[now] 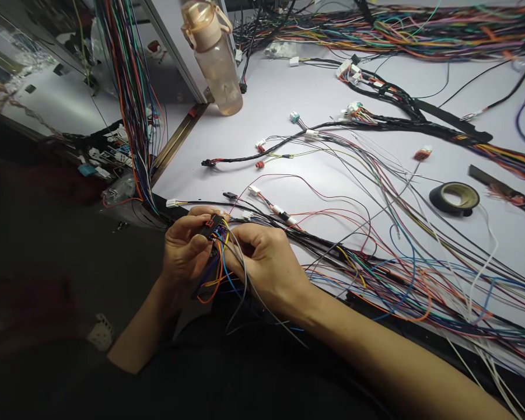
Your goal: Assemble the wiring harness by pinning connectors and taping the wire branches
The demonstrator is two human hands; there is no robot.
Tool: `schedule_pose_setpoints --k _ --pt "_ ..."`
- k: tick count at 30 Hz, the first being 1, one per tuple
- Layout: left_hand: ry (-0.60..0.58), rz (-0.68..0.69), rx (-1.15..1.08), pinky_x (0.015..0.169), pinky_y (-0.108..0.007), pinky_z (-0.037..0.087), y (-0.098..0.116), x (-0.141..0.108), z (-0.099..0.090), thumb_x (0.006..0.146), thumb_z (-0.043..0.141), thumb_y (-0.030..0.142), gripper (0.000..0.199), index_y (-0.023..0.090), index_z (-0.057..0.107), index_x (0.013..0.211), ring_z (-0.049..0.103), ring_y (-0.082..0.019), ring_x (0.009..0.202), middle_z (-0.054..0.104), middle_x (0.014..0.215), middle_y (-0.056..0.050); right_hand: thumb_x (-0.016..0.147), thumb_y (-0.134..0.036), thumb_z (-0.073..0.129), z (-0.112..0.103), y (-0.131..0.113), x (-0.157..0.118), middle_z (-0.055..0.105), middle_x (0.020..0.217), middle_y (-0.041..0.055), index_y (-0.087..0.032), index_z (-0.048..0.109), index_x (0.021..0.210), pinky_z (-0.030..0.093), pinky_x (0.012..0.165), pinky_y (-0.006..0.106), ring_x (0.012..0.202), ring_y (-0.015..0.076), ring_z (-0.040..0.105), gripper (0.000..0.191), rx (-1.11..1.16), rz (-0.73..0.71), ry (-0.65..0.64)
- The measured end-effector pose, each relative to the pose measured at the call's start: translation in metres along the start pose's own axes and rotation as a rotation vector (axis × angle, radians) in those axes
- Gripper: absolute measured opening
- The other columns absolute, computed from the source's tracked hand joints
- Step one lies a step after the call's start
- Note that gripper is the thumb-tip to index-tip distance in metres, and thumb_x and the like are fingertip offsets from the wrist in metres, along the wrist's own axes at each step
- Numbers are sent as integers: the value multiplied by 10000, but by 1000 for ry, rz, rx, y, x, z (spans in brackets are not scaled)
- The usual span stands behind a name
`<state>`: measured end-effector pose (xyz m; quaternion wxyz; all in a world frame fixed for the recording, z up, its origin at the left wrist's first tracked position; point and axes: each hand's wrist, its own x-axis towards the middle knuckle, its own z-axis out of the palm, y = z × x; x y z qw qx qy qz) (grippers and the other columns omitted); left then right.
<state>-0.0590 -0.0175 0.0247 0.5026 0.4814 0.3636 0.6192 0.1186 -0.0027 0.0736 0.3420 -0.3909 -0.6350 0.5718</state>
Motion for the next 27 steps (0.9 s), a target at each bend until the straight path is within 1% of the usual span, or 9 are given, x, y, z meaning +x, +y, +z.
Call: schedule_pose_setpoints --k 3,5,8,11,15,19,22,24,27 --pt "-6 -3 -7 941 -365 538 -1 -3 1 741 779 239 272 287 734 1005 617 -209 1072 628 1097 -37 841 -201 553 1 2 -2 509 594 -14 -129 605 632 325 480 218 540 74 395 227 -15 -19 16" --pt "-15 -1 -1 926 -366 547 -1 -4 1 743 778 238 278 284 732 1013 624 -212 1059 624 1098 -38 837 -200 560 3 3 -5 521 598 -8 -126 616 650 339 493 222 547 79 419 209 -50 -49 39" --pt "-31 34 34 910 -364 556 0 -4 1 740 779 236 287 283 730 1019 631 -212 1044 628 1088 -40 854 -206 558 5 6 -8 529 596 -4 -126 622 667 346 509 227 554 85 448 213 -98 -101 69" --pt "-49 65 71 919 -359 553 1 -5 -1 729 788 228 305 289 730 1023 639 -208 1038 636 1082 -39 878 -212 550 6 8 -9 537 600 -3 -129 621 676 354 519 225 555 84 461 230 -132 -150 65" --pt "-68 70 76 938 -361 545 1 -8 -4 740 780 220 311 283 725 1039 642 -203 1044 642 1083 -43 891 -207 555 6 11 -12 541 609 -4 -134 651 715 372 528 221 558 86 468 214 -171 -193 65" --pt "-27 60 62 919 -329 550 0 -9 -2 741 780 243 283 288 733 1016 642 -188 1031 644 1071 -35 901 -200 562 6 14 -14 599 684 19 -149 697 797 417 569 225 609 100 528 178 -176 -201 87" --pt "12 44 49 925 -337 545 0 -10 2 727 791 256 271 291 741 991 637 -191 1029 641 1056 -32 894 -188 576 7 15 -15 625 710 22 -163 702 808 437 582 219 623 99 552 154 -175 -218 112" --pt "44 17 37 926 -350 544 0 -11 5 713 802 272 259 292 747 965 636 -194 1022 640 1044 -33 888 -170 573 8 15 -16 622 694 14 -169 697 800 439 572 214 610 95 548 153 -198 -239 135" --pt "102 -18 6 916 -354 545 0 -13 8 705 807 292 246 291 749 944 633 -201 1030 637 1039 -35 880 -162 584 8 14 -18 602 648 1 -161 688 782 421 527 201 566 83 526 142 -231 -304 205"
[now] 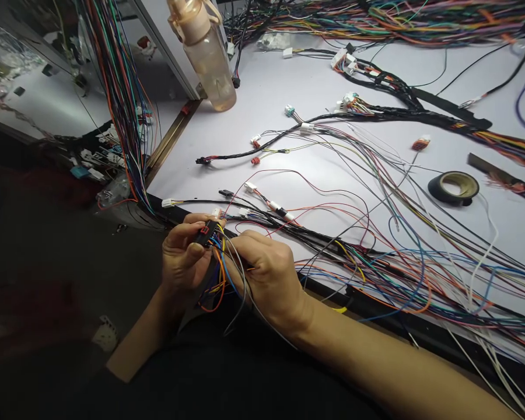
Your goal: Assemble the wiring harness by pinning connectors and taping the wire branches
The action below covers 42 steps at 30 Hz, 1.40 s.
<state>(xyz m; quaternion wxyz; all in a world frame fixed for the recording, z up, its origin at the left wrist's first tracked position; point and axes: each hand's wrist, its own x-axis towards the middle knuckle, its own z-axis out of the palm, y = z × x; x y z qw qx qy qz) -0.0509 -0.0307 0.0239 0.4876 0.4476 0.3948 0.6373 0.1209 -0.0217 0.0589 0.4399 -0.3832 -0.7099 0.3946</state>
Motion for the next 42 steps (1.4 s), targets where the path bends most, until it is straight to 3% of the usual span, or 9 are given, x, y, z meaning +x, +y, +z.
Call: schedule_pose_setpoints --k 4,22,36,42 --pt "26 -18 -8 907 -367 547 0 -1 0 713 799 320 250 304 742 956 625 -221 1064 629 1062 -34 870 -164 613 -2 -1 0 622 654 -3 -159 689 807 423 516 190 566 77 542 99 -12 -37 44" --pt "-15 7 43 930 -390 538 -2 0 0 715 797 323 257 307 739 965 620 -220 1054 628 1054 -36 903 -197 566 -4 0 1 560 627 2 -157 655 751 380 489 200 534 77 481 180 -27 -21 -14" --pt "-23 115 121 933 -396 547 4 -7 0 669 827 223 291 242 754 950 663 -214 980 656 1011 -64 924 -161 507 -6 -5 -5 473 630 -6 -155 599 739 350 508 204 552 87 430 207 19 -78 -71" --pt "34 33 48 920 -392 548 4 -13 7 717 796 297 248 271 741 957 643 -211 1013 636 1038 -43 933 -185 525 -8 -7 -8 533 650 11 -146 646 801 374 509 201 556 89 474 183 -16 -106 -41"
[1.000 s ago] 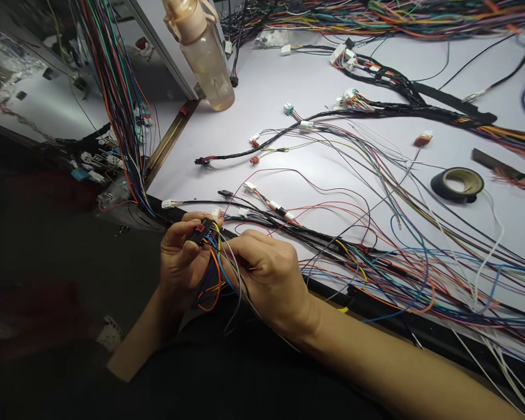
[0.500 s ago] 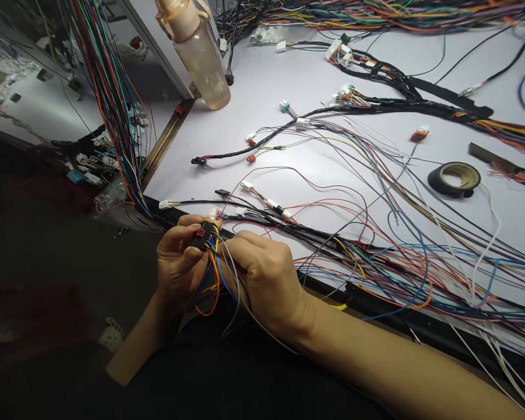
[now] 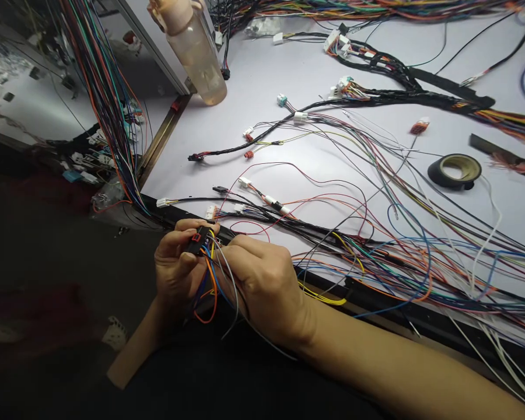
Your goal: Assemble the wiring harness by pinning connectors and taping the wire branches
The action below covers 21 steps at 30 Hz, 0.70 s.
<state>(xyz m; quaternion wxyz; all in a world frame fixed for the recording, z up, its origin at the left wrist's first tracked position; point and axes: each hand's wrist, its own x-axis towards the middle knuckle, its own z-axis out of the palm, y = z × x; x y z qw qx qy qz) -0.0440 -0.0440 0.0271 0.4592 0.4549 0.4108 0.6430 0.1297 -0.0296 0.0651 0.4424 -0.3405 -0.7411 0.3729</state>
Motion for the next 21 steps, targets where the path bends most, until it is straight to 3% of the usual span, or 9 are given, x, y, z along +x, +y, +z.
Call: schedule_pose_setpoints --k 8,17,21 --pt "85 -126 -44 915 -355 546 6 -3 8 701 802 368 241 286 736 918 635 -184 995 614 1049 -27 930 -206 544 -2 -2 -1 538 636 8 -155 671 814 372 516 219 555 96 467 180 -33 6 6" --pt "72 -120 -20 933 -355 533 4 -4 6 709 795 375 240 298 736 927 626 -184 1006 611 1052 -20 930 -214 555 -3 -1 0 548 650 13 -140 674 835 368 525 214 558 92 474 169 -18 1 -5" --pt "33 -78 30 925 -375 537 2 -3 3 707 798 363 243 302 734 934 627 -203 1020 618 1043 -24 945 -220 522 -4 -1 1 513 635 8 -134 649 760 344 510 211 543 89 445 241 -59 -12 -26"
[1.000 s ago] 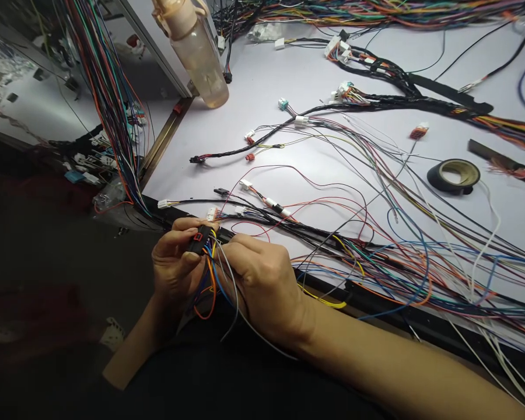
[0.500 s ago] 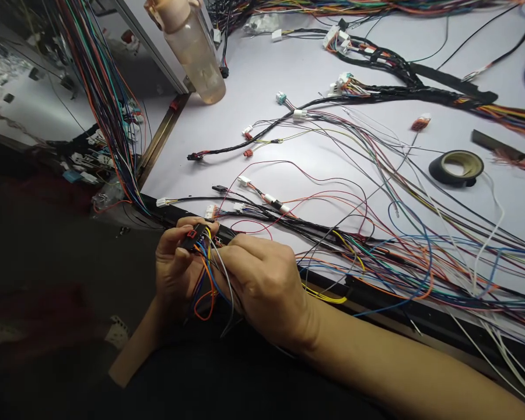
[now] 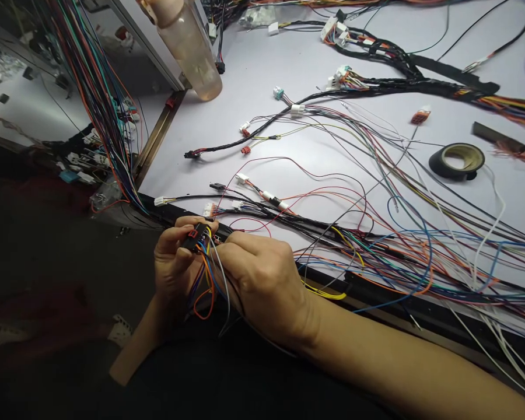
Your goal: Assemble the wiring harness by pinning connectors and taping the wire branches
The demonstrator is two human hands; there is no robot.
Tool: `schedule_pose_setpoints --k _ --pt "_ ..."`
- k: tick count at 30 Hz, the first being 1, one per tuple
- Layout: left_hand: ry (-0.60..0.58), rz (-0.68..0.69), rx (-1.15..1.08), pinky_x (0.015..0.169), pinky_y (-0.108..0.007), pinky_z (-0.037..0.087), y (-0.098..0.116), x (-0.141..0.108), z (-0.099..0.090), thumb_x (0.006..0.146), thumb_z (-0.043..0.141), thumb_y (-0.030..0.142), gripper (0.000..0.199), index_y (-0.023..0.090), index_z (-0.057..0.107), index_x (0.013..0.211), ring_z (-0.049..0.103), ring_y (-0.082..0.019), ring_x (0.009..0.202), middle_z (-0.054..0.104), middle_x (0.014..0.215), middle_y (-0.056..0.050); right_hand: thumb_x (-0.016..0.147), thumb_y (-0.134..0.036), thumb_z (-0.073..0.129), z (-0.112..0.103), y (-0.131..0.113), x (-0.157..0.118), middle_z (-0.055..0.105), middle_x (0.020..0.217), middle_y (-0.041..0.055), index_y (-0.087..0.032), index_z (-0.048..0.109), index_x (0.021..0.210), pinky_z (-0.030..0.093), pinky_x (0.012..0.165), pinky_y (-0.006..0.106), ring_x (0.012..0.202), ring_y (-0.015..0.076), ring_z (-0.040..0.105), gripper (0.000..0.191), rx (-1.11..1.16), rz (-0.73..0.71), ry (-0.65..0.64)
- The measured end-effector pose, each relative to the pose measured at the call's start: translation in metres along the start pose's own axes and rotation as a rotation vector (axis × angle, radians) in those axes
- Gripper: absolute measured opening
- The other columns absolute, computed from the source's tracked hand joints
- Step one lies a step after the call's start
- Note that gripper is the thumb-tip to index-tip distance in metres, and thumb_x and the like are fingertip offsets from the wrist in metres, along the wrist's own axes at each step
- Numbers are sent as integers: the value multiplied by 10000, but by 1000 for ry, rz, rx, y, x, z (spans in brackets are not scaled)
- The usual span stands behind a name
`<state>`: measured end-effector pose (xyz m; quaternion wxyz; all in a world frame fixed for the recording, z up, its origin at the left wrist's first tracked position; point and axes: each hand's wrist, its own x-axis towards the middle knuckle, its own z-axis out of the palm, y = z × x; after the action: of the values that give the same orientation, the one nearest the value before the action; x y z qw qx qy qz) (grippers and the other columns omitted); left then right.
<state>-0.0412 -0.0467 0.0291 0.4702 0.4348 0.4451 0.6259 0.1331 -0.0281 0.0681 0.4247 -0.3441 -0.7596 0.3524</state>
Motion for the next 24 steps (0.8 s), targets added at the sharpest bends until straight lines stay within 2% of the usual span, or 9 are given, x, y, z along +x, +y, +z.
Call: schedule_pose_setpoints --k 7,13,18,24 --pt "-112 117 83 943 -426 538 -2 2 -9 754 764 272 261 295 724 1011 640 -215 1026 636 1070 -43 958 -206 480 1 2 0 470 636 4 -124 618 719 318 508 217 545 90 398 288 6 -10 -42" --pt "-141 164 122 957 -414 544 -3 -1 -13 728 777 169 317 254 724 1029 642 -215 1044 638 1075 -55 933 -148 479 4 5 -4 433 623 -5 -111 607 705 297 496 222 540 88 362 264 12 -24 -55" --pt "-182 168 136 972 -415 544 -2 -4 -13 730 773 140 321 243 719 1029 644 -206 1045 639 1076 -53 938 -143 476 3 6 -8 455 630 10 -87 631 731 332 507 226 548 93 395 265 35 -18 -83" --pt "-158 151 147 967 -450 543 1 -11 -11 727 778 158 310 241 721 1020 652 -220 1032 640 1074 -56 930 -123 485 2 3 -11 458 624 5 -96 637 755 323 493 220 543 89 389 234 23 -14 -71"
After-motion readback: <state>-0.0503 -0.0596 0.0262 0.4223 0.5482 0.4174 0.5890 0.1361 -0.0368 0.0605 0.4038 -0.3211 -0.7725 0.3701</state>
